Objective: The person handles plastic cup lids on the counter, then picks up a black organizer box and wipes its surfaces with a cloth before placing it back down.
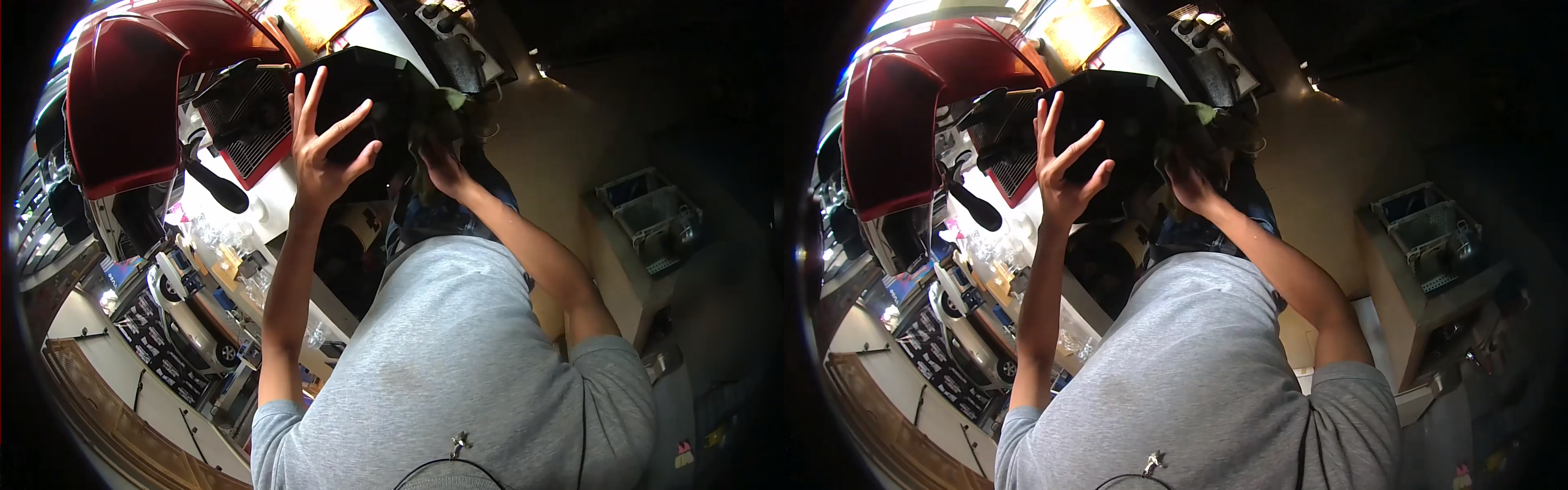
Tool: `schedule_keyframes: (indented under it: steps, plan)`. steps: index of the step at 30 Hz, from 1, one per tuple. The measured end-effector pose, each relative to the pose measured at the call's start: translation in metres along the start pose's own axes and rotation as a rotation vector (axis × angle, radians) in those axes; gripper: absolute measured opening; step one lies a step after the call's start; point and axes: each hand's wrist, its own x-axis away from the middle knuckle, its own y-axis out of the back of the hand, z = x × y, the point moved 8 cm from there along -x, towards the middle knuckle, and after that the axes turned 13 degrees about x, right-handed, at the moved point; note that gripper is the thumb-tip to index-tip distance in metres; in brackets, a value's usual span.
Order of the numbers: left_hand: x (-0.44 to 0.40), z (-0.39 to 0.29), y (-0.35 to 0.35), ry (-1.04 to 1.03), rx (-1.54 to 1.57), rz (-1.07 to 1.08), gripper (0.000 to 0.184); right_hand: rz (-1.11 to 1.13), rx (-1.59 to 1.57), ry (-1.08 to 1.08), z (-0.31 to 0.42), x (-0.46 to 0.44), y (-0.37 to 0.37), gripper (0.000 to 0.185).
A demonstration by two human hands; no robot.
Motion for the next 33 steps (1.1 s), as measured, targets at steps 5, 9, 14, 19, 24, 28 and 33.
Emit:
schedule_keyframes:
  steps: [5, 9, 14, 19, 24, 28, 33]
  plan:
    - [0.000, 0.002, -0.001, -0.005, 0.007, 0.021, 0.054, 0.005, -0.799, 0.056, -0.024, -0.013, -0.019, 0.062]
    - [0.000, 0.002, -0.001, 0.000, 0.014, 0.011, 0.054, -0.091, -0.350, -0.082, -0.006, -0.021, -0.005, 0.061]
    - [0.001, 0.000, 0.001, -0.021, -0.005, 0.016, 0.051, -0.040, -0.046, -0.101, 0.000, 0.014, -0.006, 0.059]
    - [0.002, 0.001, 0.002, -0.063, 0.002, 0.022, 0.053, -0.163, -0.334, -0.306, 0.046, 0.049, 0.009, 0.050]
    - [0.003, -0.002, 0.002, -0.095, 0.005, 0.010, 0.052, -0.170, -0.720, -0.149, 0.113, 0.070, 0.013, 0.051]
    - [0.005, -0.002, 0.002, -0.142, 0.013, -0.002, 0.050, -0.379, -0.245, -0.037, 0.139, 0.095, 0.012, 0.050]
    - [0.008, 0.000, 0.001, -0.220, 0.033, -0.028, 0.050, -0.515, -0.085, -0.136, 0.047, 0.074, -0.037, 0.046]
